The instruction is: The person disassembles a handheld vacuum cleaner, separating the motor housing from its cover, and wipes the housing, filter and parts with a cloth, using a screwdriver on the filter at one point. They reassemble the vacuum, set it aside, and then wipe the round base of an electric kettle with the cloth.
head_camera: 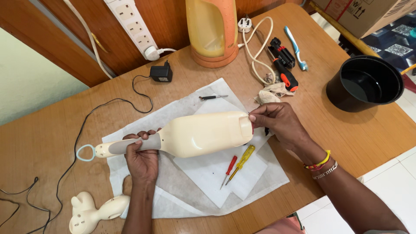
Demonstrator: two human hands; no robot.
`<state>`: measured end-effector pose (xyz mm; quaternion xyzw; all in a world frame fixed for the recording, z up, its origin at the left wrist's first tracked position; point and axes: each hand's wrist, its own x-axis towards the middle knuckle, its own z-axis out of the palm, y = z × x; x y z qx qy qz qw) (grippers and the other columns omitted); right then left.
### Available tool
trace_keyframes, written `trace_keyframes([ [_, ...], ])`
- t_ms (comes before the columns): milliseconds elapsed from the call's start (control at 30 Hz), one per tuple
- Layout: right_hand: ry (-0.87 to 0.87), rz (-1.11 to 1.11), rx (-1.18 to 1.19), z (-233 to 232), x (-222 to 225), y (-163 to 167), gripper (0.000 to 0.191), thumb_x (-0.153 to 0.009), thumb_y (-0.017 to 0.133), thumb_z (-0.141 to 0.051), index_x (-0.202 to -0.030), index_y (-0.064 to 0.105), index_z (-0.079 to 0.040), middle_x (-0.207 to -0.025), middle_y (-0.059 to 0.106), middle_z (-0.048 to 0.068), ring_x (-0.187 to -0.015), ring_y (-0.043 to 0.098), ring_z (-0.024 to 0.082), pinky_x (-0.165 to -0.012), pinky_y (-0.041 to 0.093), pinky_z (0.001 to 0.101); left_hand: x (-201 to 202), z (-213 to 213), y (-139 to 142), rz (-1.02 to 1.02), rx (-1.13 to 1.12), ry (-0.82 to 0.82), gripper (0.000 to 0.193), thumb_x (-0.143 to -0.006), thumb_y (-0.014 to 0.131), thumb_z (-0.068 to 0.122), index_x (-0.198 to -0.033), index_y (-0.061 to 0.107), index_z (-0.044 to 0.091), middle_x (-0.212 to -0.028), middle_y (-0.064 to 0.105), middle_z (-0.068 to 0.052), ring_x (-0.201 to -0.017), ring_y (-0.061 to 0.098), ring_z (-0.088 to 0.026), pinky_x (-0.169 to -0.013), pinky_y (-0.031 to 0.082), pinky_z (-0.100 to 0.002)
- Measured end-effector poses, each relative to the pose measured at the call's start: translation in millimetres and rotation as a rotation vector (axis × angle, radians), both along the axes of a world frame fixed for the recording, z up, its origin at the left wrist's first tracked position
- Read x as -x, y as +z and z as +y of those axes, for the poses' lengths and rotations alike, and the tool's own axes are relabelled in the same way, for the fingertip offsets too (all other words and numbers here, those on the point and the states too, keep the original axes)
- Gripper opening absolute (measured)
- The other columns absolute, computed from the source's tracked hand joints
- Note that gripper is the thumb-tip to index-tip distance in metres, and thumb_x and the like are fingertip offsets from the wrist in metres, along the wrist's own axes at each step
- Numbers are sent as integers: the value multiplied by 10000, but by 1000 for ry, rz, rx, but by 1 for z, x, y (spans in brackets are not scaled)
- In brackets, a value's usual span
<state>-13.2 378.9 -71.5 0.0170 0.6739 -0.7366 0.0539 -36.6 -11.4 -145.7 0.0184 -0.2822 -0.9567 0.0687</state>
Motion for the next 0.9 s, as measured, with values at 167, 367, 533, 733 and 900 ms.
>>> trace_keyframes([
  [167,-34,-38,5,-5,1,2,181,-943,710,-122,-996,760,43,-894,774,97,-796,728,159,-778,618,337,-1,1,1,-14,5,20,198,-860,583,-8,-1033,591,88,-950,611,-118,-1059,613,-340,-1170,452,-629],
  [367,-13,366,-719,11,-21,51,203,-953,681,-205,-1052,780,-59,-1048,782,75,-922,738,202,-814,584,347,-2,0,0,-15,12,30,202,-856,588,-3,-1037,593,85,-956,616,-124,-1067,610,-350,-1157,459,-619],
  [533,129,483,-1265,20,-36,48,356,-717,777,-164,-1070,776,-116,-1048,742,76,-924,691,311,-759,540,417,0,-2,-4,-24,9,24,192,-865,590,2,-1039,593,83,-962,619,-129,-1072,606,-354,-1160,457,-617],
  [733,-132,460,-918,25,-20,32,238,-904,740,-65,-1140,730,-88,-1024,715,66,-953,685,208,-824,559,334,-1,-4,-8,-5,5,-1,199,-864,591,12,-1046,601,93,-983,616,-123,-1080,602,-345,-1189,436,-617],
  [900,45,318,-265,5,13,24,227,-995,643,-81,-1206,701,-22,-1148,731,14,-1026,691,64,-912,598,266,-3,-3,-6,-8,28,-3,194,-884,600,7,-1055,609,98,-1003,614,-116,-1100,600,-335,-1207,430,-629],
])
